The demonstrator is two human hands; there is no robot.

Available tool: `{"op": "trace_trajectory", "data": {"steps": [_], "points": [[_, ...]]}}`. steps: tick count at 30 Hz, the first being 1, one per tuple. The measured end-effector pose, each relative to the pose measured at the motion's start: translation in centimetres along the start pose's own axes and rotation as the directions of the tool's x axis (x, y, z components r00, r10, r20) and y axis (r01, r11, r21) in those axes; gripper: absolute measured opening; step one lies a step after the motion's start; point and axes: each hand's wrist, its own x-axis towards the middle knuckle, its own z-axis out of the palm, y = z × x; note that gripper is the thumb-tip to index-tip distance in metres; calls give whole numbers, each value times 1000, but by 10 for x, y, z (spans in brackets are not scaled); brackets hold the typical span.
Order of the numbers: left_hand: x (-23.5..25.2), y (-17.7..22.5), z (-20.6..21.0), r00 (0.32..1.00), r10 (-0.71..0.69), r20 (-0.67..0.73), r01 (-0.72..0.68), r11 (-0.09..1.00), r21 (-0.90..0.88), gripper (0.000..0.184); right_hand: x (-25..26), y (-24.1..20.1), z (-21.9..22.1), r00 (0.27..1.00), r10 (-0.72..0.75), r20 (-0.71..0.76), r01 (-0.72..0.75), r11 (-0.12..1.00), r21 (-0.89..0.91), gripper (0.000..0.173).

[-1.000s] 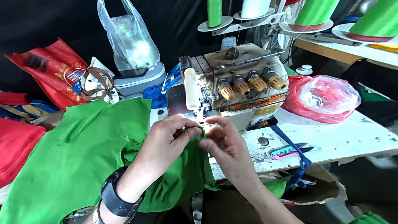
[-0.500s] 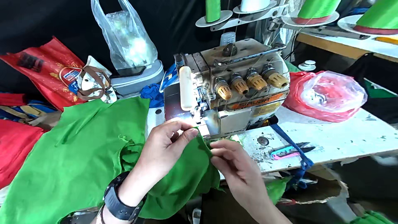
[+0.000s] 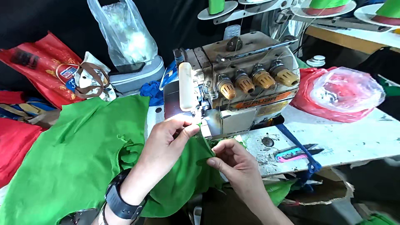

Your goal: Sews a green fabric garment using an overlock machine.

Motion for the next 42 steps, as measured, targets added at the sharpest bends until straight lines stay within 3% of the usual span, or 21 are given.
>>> {"op": "trace_trajectory", "data": {"steps": [5, 9, 11, 14, 16, 19, 21, 27, 31, 39, 42], "points": [[-15, 6, -1, 986, 139, -96, -140, 990, -4, 14, -2, 7, 4, 976, 11, 216, -6, 1000, -20, 33], [-17, 4, -8, 924, 325, -203, -301, 943, 143, 16, -9, -2, 5, 981, -64, 184, 74, 996, -49, 24], [-16, 1, -10, 921, 320, -222, -290, 944, 157, 15, -13, -13, 3, 983, -66, 170, 77, 995, -60, 28], [-10, -7, -3, 964, 212, -161, -195, 974, 115, 13, -16, -11, 0, 972, 128, 198, -128, 992, -12, 52], [-6, -12, 4, 984, 156, -82, -142, 977, 156, 16, -15, -6, 3, 970, 169, 174, -175, 984, 19, 64], [0, -12, 12, 990, 137, -42, -122, 959, 257, 19, -14, -1, 5, 992, 48, 115, -33, 991, -130, 44], [4, -11, 13, 988, 144, -52, -126, 956, 265, 18, -15, 1, 5, 995, 31, 93, -15, 986, -164, 35], [10, -9, 13, 996, 60, -73, -49, 988, 149, 12, -18, -1, 2, 997, -4, 74, 14, 991, -135, 27], [11, -11, 19, 985, 110, -131, -73, 963, 260, 13, -21, -22, 4, 986, 25, 162, -10, 995, -95, 21], [5, -27, 36, 945, 221, -241, -95, 890, 446, 19, -22, -9, 4, 975, 110, 195, -108, 994, -17, 19], [6, -27, 36, 939, 287, -189, -165, 859, 484, 17, -19, -10, 5, 967, 136, 217, -144, 989, 23, 20]]}}
